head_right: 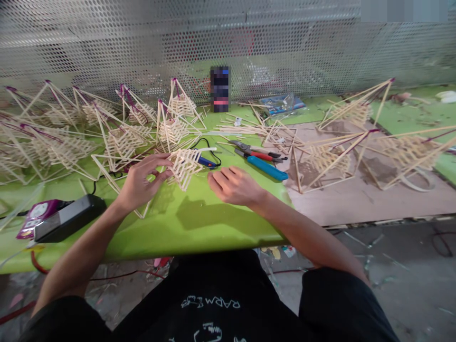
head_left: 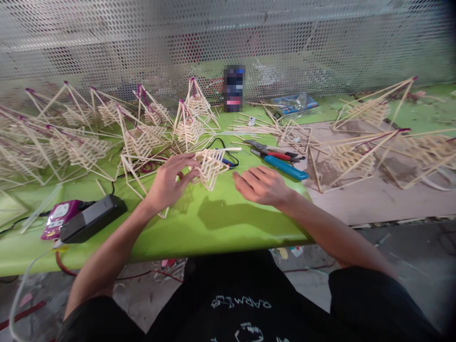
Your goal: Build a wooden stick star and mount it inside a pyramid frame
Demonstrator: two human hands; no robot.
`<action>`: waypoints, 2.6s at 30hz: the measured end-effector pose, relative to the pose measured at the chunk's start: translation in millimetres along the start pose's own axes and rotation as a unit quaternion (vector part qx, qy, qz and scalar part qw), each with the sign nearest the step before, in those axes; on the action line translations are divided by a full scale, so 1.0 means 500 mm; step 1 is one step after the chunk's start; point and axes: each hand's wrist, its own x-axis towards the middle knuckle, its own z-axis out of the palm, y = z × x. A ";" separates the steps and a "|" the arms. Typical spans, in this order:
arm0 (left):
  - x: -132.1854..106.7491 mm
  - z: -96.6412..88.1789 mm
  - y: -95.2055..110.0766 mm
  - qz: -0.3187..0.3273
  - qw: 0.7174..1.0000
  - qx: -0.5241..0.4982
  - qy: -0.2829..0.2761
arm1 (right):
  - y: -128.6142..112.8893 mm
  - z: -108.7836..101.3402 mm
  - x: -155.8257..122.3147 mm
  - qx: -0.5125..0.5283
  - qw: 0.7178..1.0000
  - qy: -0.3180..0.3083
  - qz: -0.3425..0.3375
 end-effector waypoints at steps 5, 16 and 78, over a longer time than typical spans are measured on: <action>0.000 -0.001 0.002 -0.005 1.000 0.009 -0.003 | -0.009 0.008 0.008 0.094 0.991 0.033 0.086; 0.005 -0.006 0.007 -0.019 1.000 0.001 0.003 | -0.020 0.019 0.023 0.311 0.911 0.103 0.251; -0.004 -0.001 -0.004 0.047 0.999 0.019 -0.018 | -0.047 0.005 0.009 0.117 0.982 0.070 0.131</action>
